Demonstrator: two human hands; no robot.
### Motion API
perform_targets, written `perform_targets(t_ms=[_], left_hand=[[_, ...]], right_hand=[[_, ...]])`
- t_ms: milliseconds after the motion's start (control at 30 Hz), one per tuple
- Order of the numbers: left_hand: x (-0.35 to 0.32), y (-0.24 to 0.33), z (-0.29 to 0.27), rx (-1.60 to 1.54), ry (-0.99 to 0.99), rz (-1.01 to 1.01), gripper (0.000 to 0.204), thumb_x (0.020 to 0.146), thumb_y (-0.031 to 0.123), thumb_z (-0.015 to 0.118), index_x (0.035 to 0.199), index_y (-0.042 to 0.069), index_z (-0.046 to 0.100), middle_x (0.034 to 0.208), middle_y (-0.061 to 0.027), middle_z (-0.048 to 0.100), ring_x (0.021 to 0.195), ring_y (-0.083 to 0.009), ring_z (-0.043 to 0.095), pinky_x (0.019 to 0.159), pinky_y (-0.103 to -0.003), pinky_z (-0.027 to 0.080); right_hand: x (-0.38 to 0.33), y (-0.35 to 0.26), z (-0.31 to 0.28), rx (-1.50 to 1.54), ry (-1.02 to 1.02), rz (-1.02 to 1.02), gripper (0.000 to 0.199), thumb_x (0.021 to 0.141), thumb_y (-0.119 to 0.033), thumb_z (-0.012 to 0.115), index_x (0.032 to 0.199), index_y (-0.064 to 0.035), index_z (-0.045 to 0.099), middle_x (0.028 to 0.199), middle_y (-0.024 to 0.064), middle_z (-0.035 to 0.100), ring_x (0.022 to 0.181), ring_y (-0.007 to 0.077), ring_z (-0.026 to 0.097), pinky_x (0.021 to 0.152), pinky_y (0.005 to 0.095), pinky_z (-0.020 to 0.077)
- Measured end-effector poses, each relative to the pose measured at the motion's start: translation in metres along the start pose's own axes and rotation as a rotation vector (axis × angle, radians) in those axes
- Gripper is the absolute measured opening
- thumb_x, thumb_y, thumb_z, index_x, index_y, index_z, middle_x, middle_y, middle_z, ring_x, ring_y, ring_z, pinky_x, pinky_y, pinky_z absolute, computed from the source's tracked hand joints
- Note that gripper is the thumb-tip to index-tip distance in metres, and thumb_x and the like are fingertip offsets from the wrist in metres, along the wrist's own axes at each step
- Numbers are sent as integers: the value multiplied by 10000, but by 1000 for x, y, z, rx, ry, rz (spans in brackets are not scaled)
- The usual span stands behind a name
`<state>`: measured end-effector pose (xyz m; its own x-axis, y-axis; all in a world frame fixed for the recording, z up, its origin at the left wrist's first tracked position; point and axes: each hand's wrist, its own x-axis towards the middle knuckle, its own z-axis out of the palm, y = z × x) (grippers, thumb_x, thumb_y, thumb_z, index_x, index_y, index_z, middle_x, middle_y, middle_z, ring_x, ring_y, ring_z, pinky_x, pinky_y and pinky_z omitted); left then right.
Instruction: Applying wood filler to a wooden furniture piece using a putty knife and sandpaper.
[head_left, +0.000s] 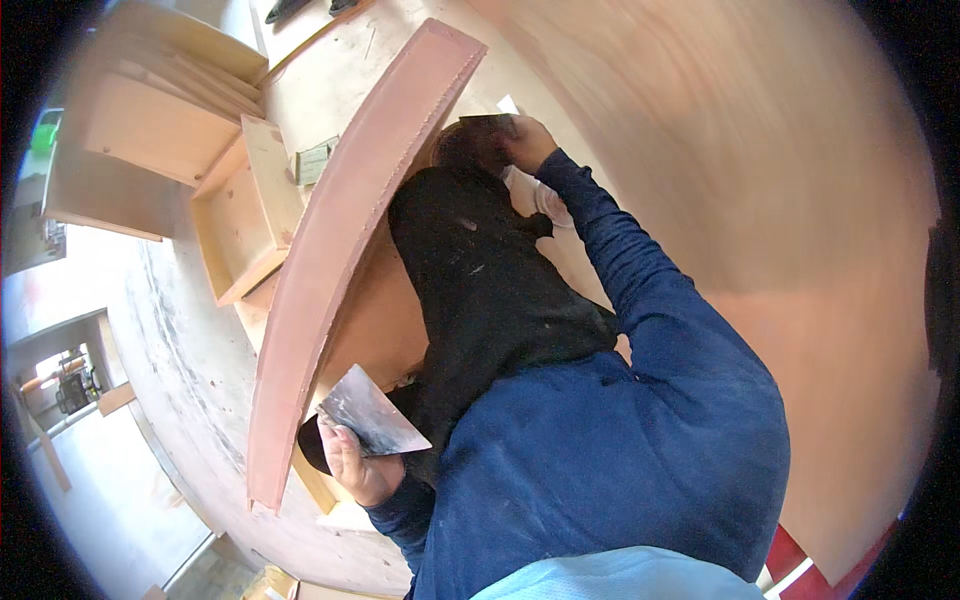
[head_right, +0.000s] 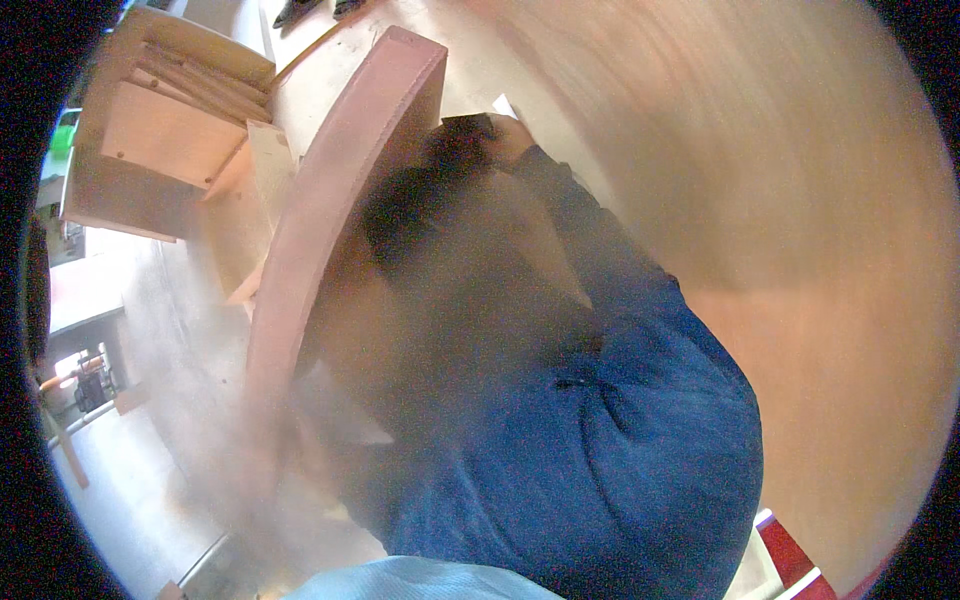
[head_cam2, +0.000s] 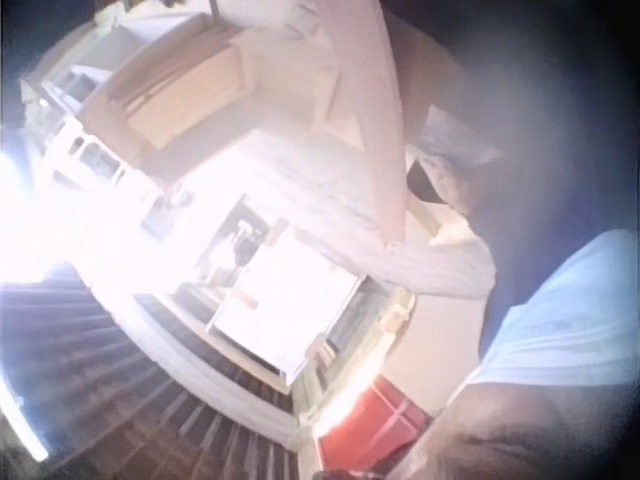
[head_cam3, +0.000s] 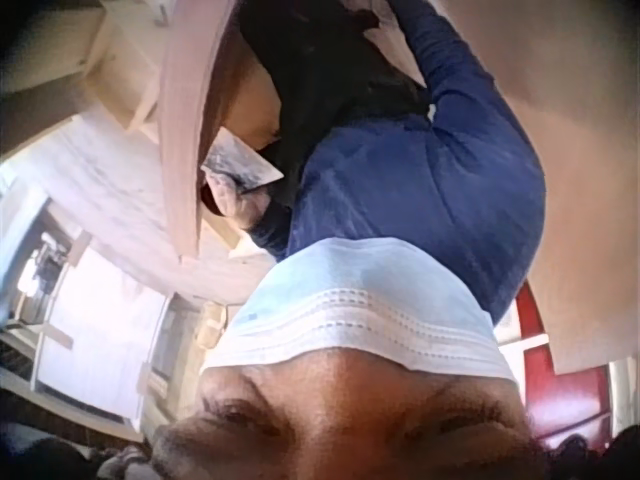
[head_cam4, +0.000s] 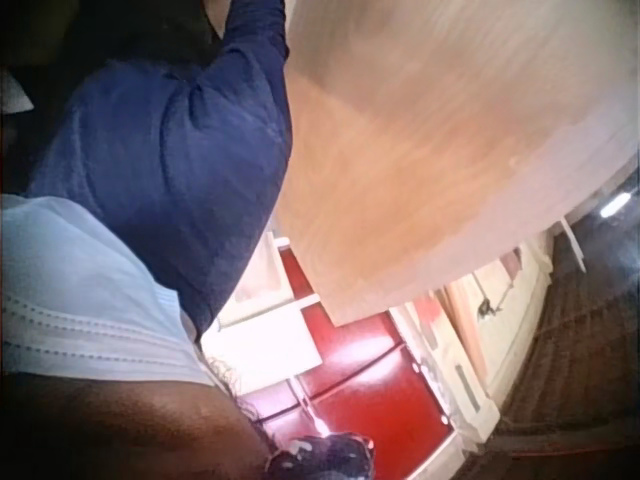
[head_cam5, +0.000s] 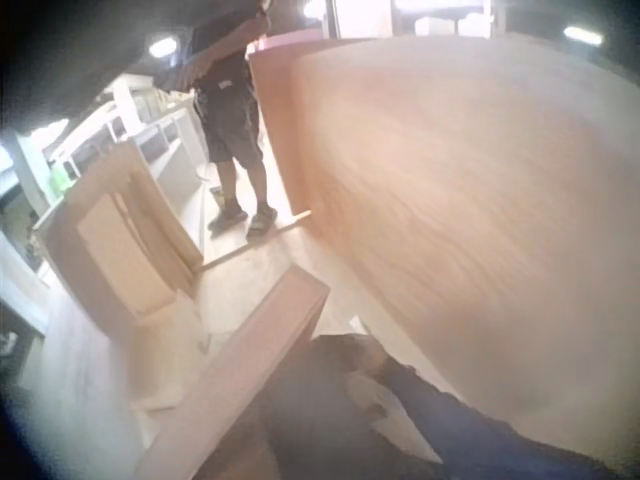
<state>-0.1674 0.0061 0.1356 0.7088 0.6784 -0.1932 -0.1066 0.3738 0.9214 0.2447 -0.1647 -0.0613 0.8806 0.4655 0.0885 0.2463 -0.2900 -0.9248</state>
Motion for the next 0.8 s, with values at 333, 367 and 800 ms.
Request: perform_targets(t_ms=[333,367,800], left_hand=[[-19,-1,-5,17,72,13,501,864,75,693,1281,-44,442,1160,-170,614,1035,-271,624,941,-405,502],[-20,-4,-6,28,89,11,505,861,78,698,1281,-41,444,1158,-169,615,1028,-275,629,941,-406,502],[-47,-2,-9,232,255,28,381,889,99,687,1209,-25,524,1107,-148,658,970,-242,654,918,-374,507]], right_hand=[[48,-44,60,-897,-655,-176,298,887,-221,599,1141,-98,695,1056,162,725,983,329,696,875,402,544],[53,-38,66,-925,-678,-178,300,888,-220,599,1145,-98,693,1060,163,724,988,329,694,878,402,543],[83,26,126,-1022,-813,-205,329,897,-202,588,1199,-94,661,1117,172,701,1055,327,667,919,403,526]])
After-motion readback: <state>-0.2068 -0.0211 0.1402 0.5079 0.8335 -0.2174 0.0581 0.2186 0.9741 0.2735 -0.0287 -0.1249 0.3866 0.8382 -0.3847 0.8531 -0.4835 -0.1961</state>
